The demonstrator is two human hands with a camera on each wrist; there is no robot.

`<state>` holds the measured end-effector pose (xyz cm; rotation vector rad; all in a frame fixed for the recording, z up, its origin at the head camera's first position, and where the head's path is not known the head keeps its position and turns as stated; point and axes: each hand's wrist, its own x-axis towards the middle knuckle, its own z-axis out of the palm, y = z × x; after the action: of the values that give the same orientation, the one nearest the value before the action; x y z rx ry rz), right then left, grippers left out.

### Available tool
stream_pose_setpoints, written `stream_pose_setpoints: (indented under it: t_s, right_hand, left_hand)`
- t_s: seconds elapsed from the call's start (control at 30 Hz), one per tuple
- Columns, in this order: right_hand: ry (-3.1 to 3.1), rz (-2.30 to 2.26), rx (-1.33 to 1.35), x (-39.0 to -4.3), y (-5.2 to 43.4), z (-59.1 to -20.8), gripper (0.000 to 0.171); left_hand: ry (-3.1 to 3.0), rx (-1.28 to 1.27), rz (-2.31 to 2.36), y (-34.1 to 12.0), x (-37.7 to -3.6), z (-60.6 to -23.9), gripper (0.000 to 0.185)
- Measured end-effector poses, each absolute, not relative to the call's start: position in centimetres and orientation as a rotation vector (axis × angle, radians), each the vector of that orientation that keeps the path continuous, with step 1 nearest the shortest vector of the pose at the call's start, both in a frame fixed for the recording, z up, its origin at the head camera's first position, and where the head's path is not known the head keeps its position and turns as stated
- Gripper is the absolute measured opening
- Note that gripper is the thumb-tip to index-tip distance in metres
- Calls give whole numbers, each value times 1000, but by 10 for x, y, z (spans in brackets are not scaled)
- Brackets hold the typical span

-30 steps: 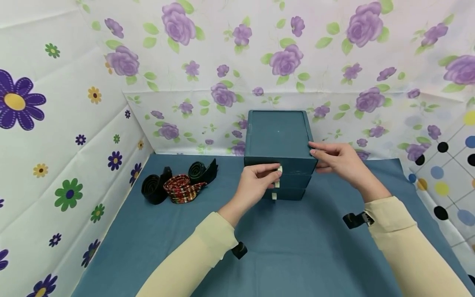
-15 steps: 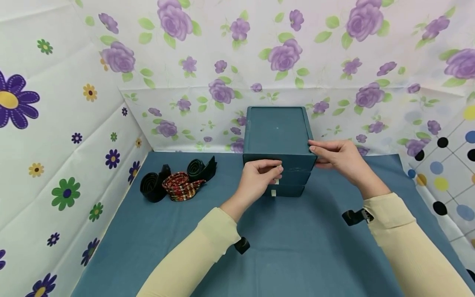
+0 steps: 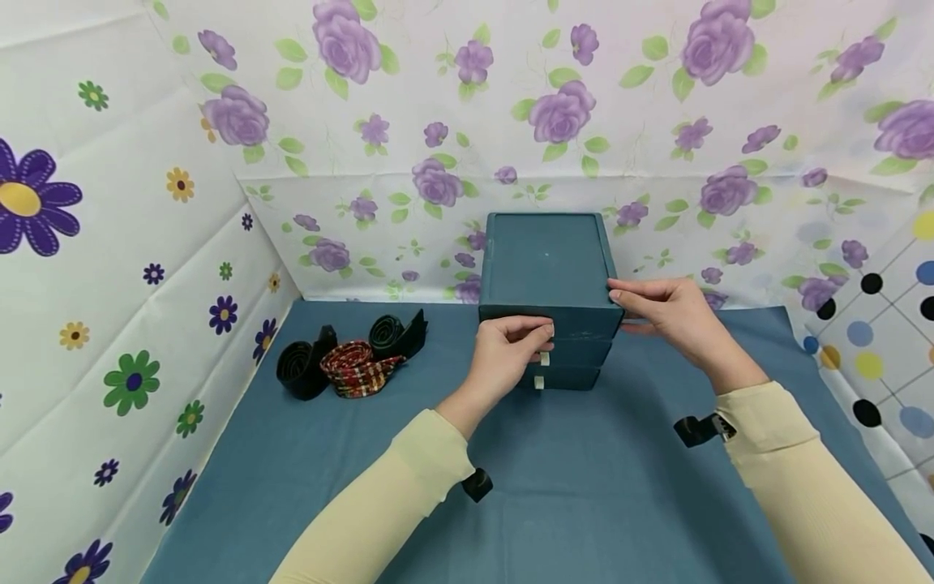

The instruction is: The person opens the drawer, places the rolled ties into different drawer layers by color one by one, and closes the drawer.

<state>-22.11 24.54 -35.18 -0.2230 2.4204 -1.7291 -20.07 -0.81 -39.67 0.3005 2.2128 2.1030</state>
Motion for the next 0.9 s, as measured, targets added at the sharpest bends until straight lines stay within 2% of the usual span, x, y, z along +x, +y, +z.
stream_pose_setpoints:
  t_s: [0.2,0.53,0.9]
  right_hand:
    - [2418,-1733,-218,-220,246,-353,49]
    - [2424,-1741,-217,-222,245,-355,48]
    - [2425,-1717,-204,-222,246,-353,48]
  left_hand:
    - [2207,300,2088,-9,-192,-383,21]
    - [2236,349,2063,-12,-202,-401,18]
    - [2216,359,2025,-16,-196,-394,21]
